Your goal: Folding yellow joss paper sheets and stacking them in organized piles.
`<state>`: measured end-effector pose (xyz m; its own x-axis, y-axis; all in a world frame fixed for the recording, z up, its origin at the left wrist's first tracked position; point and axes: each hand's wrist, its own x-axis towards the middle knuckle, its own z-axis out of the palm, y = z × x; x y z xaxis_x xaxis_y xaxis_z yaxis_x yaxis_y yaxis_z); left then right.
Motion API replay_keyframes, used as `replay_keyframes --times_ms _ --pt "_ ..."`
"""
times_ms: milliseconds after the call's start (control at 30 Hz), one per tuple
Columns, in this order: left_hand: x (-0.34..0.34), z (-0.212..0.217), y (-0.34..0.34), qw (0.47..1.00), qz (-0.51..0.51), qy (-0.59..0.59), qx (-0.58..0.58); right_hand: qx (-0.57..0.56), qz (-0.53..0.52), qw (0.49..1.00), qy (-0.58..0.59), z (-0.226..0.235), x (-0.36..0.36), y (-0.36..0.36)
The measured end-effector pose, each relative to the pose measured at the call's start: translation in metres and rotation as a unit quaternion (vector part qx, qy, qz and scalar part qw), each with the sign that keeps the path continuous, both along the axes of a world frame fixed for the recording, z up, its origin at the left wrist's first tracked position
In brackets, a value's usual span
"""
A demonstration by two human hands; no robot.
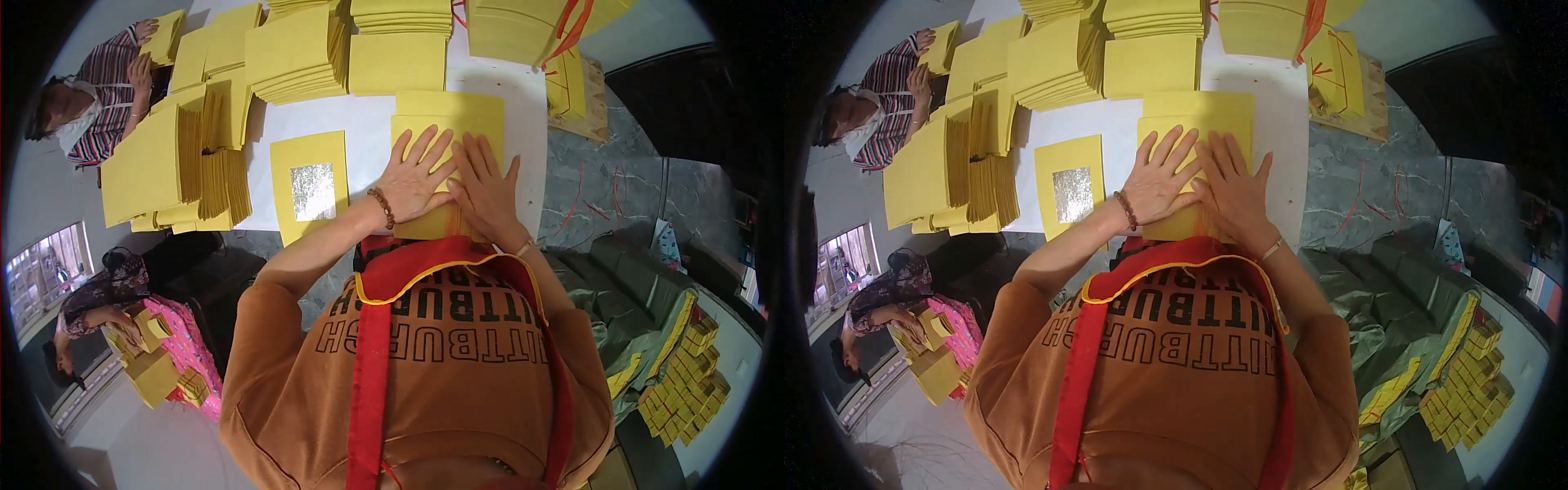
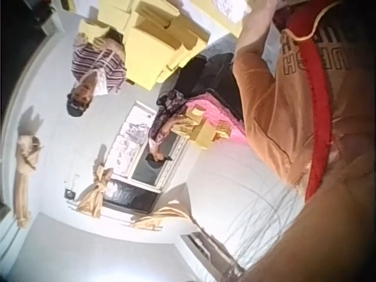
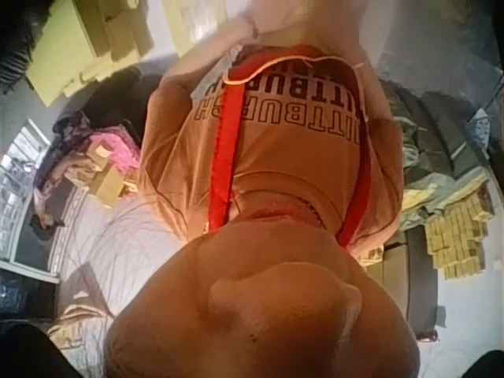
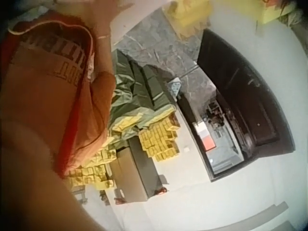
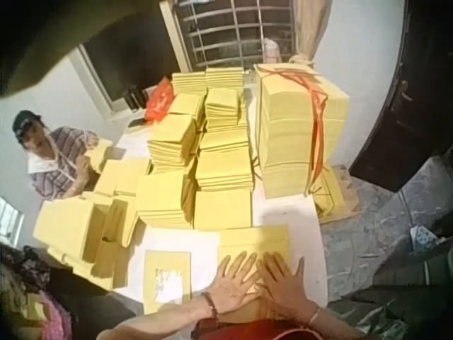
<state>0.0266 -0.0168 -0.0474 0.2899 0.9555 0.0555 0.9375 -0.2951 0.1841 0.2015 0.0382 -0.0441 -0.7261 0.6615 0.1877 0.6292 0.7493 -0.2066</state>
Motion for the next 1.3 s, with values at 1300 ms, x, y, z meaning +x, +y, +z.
replay_keyframes --times_ms 1300 --pt "-0.111 -0.047 0.111 0.983 0.040 0.009 0.177 -0.523 -0.194 0.671 0.488 -0.031 0.032 0.014"
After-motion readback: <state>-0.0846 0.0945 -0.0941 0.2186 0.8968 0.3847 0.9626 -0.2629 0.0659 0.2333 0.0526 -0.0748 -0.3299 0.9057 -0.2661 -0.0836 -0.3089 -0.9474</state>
